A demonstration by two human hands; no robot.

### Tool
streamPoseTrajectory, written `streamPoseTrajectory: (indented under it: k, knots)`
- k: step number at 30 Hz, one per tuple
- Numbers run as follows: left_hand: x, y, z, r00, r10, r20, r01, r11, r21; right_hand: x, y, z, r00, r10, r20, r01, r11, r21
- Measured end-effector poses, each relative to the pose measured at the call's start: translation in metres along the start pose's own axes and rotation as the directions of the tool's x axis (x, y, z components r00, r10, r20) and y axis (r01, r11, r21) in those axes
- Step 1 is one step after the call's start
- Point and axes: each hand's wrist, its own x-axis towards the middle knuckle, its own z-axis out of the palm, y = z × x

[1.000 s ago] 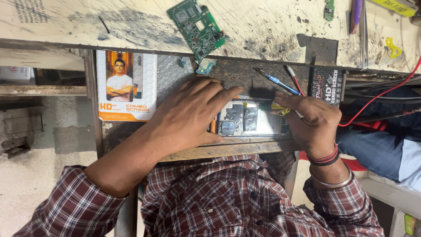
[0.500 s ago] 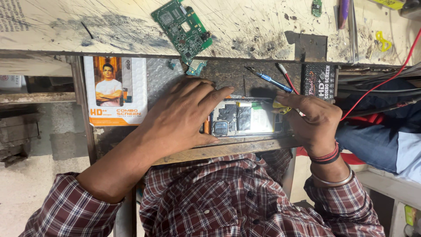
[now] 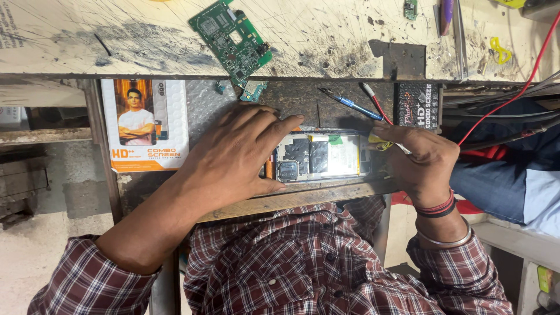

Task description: The person uses a precision screwdriver to remove screws from a disassembled smartphone, then uses a soldering iron to heat and remove a small component. The person handles the phone, screwdriver, and soldering iron throughout the clip.

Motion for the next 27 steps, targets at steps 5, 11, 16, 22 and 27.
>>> streamPoseTrajectory:
  k: [5, 11, 16, 22, 27]
  knots:
    - [0.000, 0.001, -0.002, 1.000, -0.001, -0.001, 0.001, 1.000, 0.005, -0.005, 0.005, -0.004, 0.999, 0.049, -0.003, -0.049, 0.998, 0.046]
    - [0.000, 0.004, -0.008, 1.000, -0.005, -0.001, 0.005, 1.000, -0.017, -0.007, 0.010, -0.007, 0.999, 0.035, -0.026, -0.036, 0.999, -0.030]
    - [-0.001, 0.005, -0.011, 1.000, -0.001, -0.017, 0.001, 0.999, -0.052, -0.009, 0.009, -0.011, 0.998, 0.051, -0.026, -0.052, 0.998, -0.038]
    - [0.002, 0.003, -0.006, 0.999, -0.018, 0.027, 0.019, 1.000, -0.024, -0.012, 0.010, -0.015, 0.997, 0.067, -0.032, -0.069, 0.995, -0.072]
    - [0.000, 0.003, -0.005, 1.000, -0.026, 0.017, 0.026, 0.999, -0.027, -0.017, 0.010, -0.015, 0.997, 0.075, -0.036, -0.076, 0.997, -0.035]
